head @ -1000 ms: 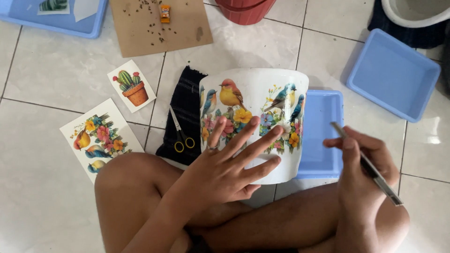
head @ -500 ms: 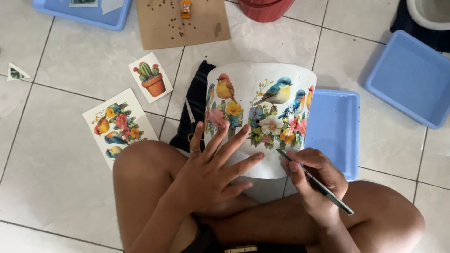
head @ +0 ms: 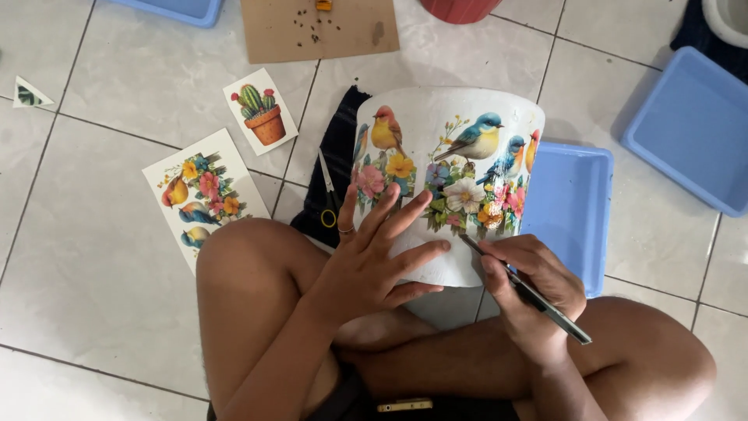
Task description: The person applies a printed decal featuring birds and flowers onto a white ceramic pot. They use a metal tool to smooth the decal and press it firmly onto the curved surface, working around the pot to ensure adhesion.
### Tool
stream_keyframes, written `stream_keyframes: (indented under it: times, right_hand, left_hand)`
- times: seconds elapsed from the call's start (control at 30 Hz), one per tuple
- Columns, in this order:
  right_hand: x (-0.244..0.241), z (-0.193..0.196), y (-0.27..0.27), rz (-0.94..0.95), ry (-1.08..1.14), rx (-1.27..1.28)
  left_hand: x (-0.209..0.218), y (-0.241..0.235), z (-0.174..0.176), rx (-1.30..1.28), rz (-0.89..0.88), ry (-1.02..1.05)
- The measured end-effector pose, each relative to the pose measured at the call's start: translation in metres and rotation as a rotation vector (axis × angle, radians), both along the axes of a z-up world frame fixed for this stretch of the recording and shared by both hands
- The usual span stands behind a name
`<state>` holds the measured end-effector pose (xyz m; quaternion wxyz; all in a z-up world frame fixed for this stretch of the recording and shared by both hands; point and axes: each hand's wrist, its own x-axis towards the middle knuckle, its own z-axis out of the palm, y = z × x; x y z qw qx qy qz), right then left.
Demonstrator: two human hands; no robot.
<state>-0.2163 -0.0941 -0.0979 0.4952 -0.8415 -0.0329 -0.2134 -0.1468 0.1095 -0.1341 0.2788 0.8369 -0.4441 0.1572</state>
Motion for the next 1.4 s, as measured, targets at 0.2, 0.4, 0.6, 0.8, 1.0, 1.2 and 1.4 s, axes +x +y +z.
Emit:
stream_keyframes:
  times: [0.2,0.4,0.6,0.8,1.0,1.2,1.4]
  right_hand:
    - [0.001,-0.001,0.001,-0.007,-0.01,-0.023]
    - [0.002,0.004,0.001,0.013,-0.021,-0.078]
    - [0.002,0.006,0.002,0.057,-0.049,-0.112]
    - [0.001,0.006,0.0,0.07,-0.034,-0.096]
    - [0.001,0.003,-0.002,0.114,-0.057,-0.078]
    - [0.002,0.006,-0.006,0.157,-0.024,-0.073]
    - [0.002,0.004,-0.007,0.194,-0.031,-0.065]
  left_hand:
    - [-0.001,0.0,-0.001,-0.006,0.013,-0.001]
    - [-0.001,-0.001,-0.002,-0.027,0.009,0.006]
    - [-0.002,0.0,-0.002,-0.012,0.019,0.017]
    - [-0.002,0.001,-0.003,-0.02,0.021,0.036]
    - [-0.002,0.002,0.001,-0.005,0.029,0.02]
    - [-0.001,0.002,-0.001,-0.019,0.037,0.015]
    - [-0.001,0.003,-0.001,-0.035,0.025,0.037]
